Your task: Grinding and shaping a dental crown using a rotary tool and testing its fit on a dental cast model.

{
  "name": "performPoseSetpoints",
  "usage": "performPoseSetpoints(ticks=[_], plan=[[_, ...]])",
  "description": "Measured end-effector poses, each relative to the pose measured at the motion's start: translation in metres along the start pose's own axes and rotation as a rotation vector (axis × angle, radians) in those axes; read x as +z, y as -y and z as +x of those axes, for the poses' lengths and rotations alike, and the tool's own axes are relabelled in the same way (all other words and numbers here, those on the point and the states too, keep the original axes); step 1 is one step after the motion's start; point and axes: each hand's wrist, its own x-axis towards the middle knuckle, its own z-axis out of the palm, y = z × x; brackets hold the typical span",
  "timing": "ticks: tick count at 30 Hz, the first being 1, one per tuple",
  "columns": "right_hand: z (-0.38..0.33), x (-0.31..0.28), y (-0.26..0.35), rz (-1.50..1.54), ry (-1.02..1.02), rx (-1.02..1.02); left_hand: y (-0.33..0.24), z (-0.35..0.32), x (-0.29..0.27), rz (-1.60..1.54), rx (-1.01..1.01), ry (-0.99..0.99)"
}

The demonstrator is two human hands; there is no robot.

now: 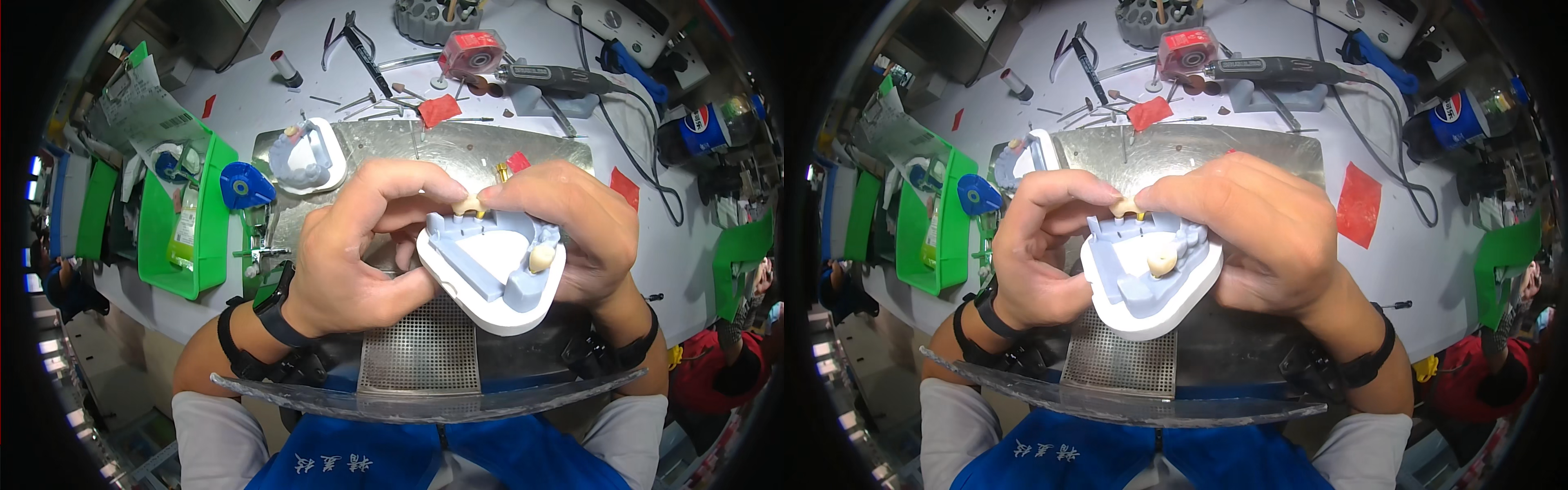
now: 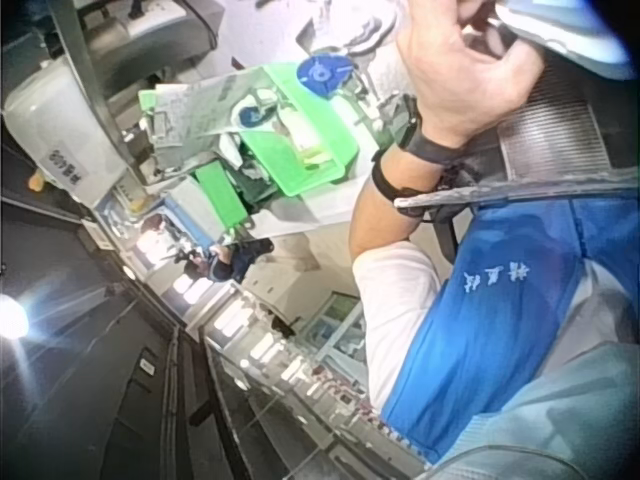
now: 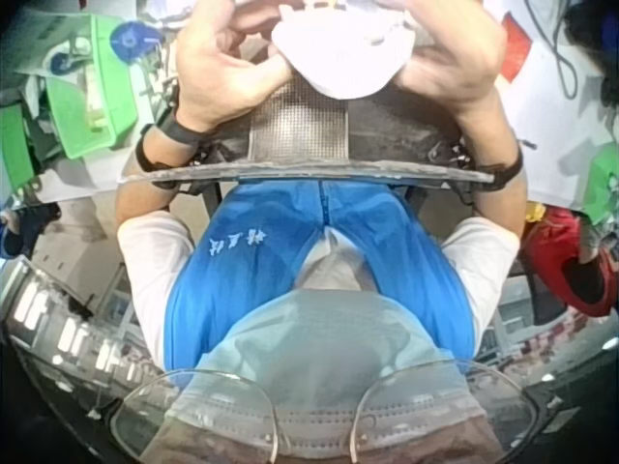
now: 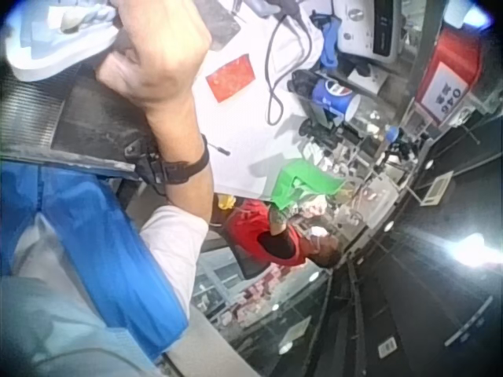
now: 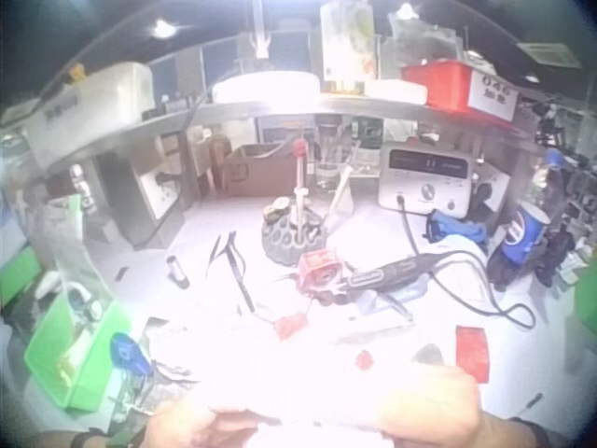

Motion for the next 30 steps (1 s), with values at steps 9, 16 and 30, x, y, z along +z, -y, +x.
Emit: performPoseSetpoints(ticks=[9,16,30], plan=[[-0.002,-0.004,0.006,0.012,0.086,0.041,-0.001,0.001,-0.001,0.070,0.054,0.001],[-0.003,-0.007,0.006,0.011,0.087,0.014,-0.001,0.001,0.001,0.004,0.033,-0.022],[-0.004,-0.003,0.004,0.077,0.069,0.043,-0.003,0.003,0.001,0.079,0.061,-0.025]])
